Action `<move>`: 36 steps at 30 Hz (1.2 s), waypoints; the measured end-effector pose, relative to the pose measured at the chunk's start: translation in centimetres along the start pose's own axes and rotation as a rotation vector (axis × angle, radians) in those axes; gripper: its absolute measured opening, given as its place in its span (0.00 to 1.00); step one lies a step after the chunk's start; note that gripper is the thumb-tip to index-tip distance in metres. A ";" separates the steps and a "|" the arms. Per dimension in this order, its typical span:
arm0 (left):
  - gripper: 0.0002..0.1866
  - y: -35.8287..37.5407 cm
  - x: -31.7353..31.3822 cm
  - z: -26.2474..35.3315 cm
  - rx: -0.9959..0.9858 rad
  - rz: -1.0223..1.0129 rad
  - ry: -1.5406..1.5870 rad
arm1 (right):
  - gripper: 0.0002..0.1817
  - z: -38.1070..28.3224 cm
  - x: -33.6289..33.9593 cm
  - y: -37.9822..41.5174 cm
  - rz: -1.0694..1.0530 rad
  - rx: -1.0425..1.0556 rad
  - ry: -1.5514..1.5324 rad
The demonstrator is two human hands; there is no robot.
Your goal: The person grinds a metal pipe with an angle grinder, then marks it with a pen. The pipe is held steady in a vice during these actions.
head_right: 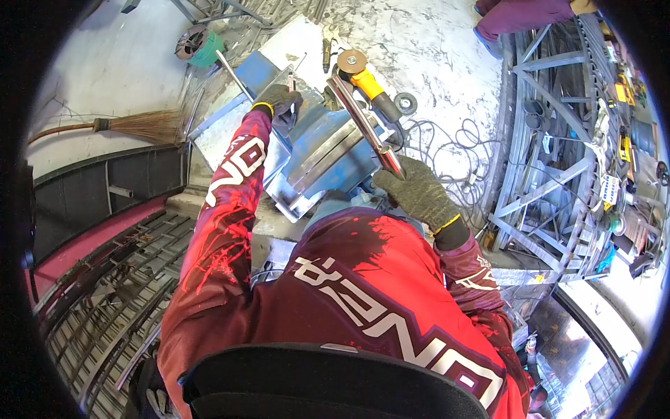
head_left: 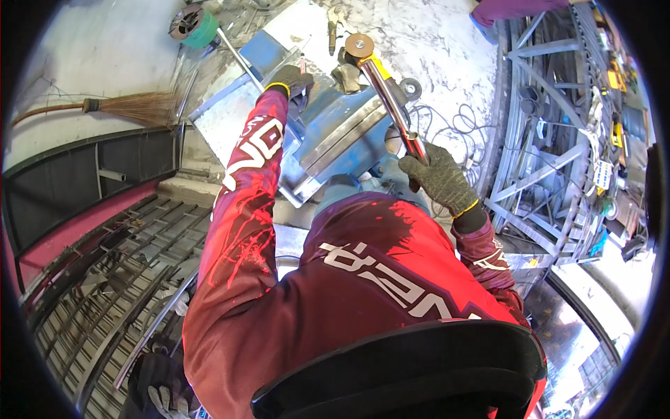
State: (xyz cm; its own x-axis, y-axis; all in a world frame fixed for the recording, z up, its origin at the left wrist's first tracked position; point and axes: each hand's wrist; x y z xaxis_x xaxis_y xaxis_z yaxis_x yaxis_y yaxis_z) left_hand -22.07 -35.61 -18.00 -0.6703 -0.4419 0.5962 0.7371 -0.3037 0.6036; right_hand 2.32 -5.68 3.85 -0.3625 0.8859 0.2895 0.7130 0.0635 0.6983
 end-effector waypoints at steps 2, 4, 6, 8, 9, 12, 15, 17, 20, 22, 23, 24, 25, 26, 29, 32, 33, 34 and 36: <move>0.20 1.7 0.2 -0.3 0.002 0.056 0.161 | 0.20 -0.3 0.0 -0.1 -0.005 0.011 0.001; 0.18 3.7 0.3 -0.3 0.046 0.067 0.344 | 0.21 -0.4 0.0 -0.2 -0.005 0.017 0.001; 0.14 4.1 0.4 -1.0 0.087 -0.008 0.548 | 0.21 -0.4 0.1 -0.4 -0.015 0.030 0.040; 0.15 6.0 1.1 -0.1 0.093 -0.005 0.542 | 0.20 -0.8 0.1 -0.4 -0.020 0.039 0.062; 0.15 6.9 1.6 0.3 0.095 -0.007 0.532 | 0.19 -1.0 0.0 -0.4 -0.019 0.047 0.080; 0.15 7.5 0.2 -1.2 0.090 0.018 0.580 | 0.19 -0.9 0.0 -0.8 -0.037 0.063 0.142; 0.15 8.0 -1.1 -1.9 0.065 0.093 0.642 | 0.19 -0.5 -0.2 -1.0 -0.035 0.064 0.075; 0.14 8.2 -2.4 -2.8 0.051 0.166 0.738 | 0.19 -0.8 -0.2 -0.9 -0.040 0.051 0.080; 0.16 8.0 -2.9 -2.6 -0.042 0.255 0.568 | 0.19 -1.2 -0.5 -0.8 -0.053 0.064 0.046; 0.18 7.0 -3.7 -3.2 -0.153 0.369 0.231 | 0.19 -0.8 -0.7 -0.7 -0.054 0.091 -0.023; 0.18 6.8 -4.0 -3.2 -0.160 0.373 0.228 | 0.19 -0.7 -0.8 -0.7 -0.047 0.097 -0.024; 0.19 6.6 -4.5 -3.2 -0.165 0.415 0.135 | 0.19 -0.7 -0.9 -0.6 -0.040 0.096 -0.038; 0.20 7.0 -4.6 -2.7 -0.169 0.455 0.044 | 0.19 -0.7 -0.9 -0.6 -0.033 0.094 -0.052; 0.22 7.4 -4.6 -2.4 -0.090 0.386 0.211 | 0.19 -0.7 -0.8 -0.5 -0.025 0.092 -0.056; 0.23 8.2 -5.4 -1.9 -0.031 0.409 0.275 | 0.19 -0.4 -0.5 -0.4 0.012 0.115 0.044; 0.23 7.9 -5.1 -1.3 -0.099 0.395 0.073 | 0.20 -0.1 -0.4 -0.3 -0.001 0.277 0.150; 0.22 7.7 -4.7 -0.9 -0.121 0.359 -0.077 | 0.20 -0.4 -0.6 0.0 0.005 0.184 0.077; 0.20 8.1 -3.8 0.3 -0.118 0.320 -0.186 | 0.20 -0.7 -0.8 0.2 0.011 0.088 0.006; 0.19 6.6 -3.1 0.9 -0.097 0.333 -0.255 | 0.20 -0.5 -0.9 0.1 0.007 0.075 0.005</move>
State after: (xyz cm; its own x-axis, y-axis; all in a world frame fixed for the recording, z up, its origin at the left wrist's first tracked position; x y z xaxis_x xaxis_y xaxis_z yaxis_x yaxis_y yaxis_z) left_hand -15.16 -35.51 -15.41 -0.3855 -0.3101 0.8690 0.9132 -0.2632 0.3112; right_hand 2.40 -6.75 3.96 -0.3596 0.8844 0.2977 0.7585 0.0912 0.6453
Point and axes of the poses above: each hand's wrist, its own y-axis away from the middle knuckle, its own x-axis out of the back of the hand, z = x × y, and after that the axes turned 6 degrees about -x, right-handed
